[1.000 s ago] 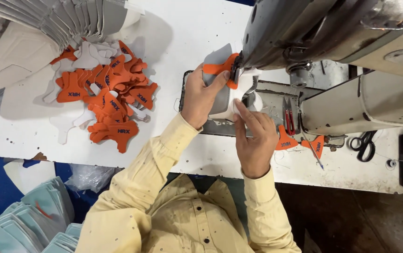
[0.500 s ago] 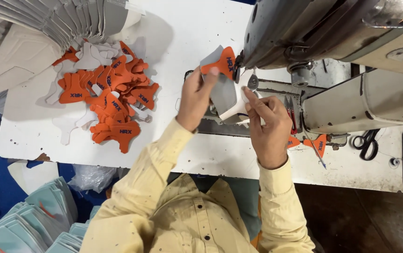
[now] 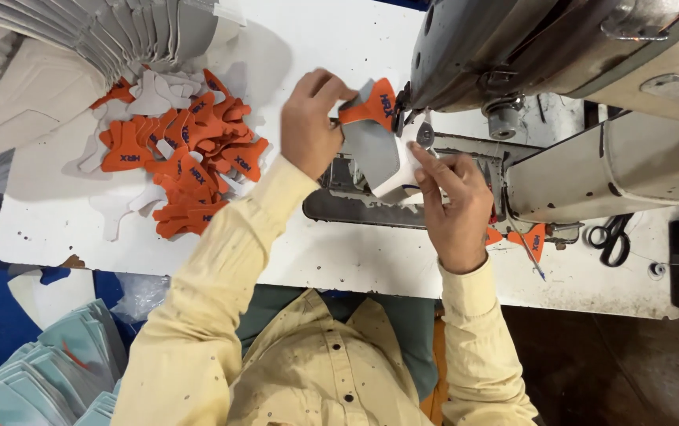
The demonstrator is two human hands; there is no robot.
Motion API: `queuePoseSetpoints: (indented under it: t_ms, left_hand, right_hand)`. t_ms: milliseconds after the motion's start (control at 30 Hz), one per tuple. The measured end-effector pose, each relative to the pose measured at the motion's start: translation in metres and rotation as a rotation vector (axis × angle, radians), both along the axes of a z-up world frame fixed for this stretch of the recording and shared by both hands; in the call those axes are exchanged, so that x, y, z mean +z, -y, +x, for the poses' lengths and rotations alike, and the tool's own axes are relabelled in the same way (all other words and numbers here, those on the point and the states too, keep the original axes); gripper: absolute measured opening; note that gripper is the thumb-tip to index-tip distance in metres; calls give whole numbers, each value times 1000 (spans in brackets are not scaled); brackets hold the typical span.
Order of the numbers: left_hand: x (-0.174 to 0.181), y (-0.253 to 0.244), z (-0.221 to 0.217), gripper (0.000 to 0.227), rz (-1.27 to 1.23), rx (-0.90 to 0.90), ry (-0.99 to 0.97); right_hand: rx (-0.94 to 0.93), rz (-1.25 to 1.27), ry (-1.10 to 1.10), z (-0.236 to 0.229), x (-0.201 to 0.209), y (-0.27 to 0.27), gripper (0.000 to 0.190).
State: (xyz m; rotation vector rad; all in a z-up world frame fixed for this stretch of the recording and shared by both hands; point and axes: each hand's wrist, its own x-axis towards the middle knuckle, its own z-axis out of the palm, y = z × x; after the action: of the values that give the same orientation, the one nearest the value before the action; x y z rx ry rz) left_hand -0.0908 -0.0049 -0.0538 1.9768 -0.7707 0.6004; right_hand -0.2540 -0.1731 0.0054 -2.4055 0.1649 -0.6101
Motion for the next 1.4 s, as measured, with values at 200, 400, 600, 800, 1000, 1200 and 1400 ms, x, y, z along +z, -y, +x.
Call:
queuePoseSetpoints:
  t_ms: [200, 400, 600, 800, 1000, 1200, 1400]
  left_hand:
    - [18, -22, -63, 42, 180, -63, 240]
    - [40, -39, -33, 49, 206, -302, 104]
    - [20, -24, -57, 49, 140, -117, 107]
    - [24, -8, -96, 59, 150, 44, 60]
    - [29, 6, -114, 64, 184, 144, 46]
    - [30, 22, -119, 58, 216, 211, 76]
    - [23, 20, -93, 58, 169, 147, 89]
  right_hand:
    - [207, -458, 203, 7, 14, 10, 54]
    - [126, -669, 197, 5, 4, 14, 43]
    - [184, -703, 269, 23, -16, 46, 30]
    - [320, -613, 249, 45, 4, 63, 33]
    - [403, -601, 256, 61, 13, 71, 43]
    - [520, -603, 264, 92, -22, 111, 42]
    - [455, -538, 327, 82, -6, 96, 20]
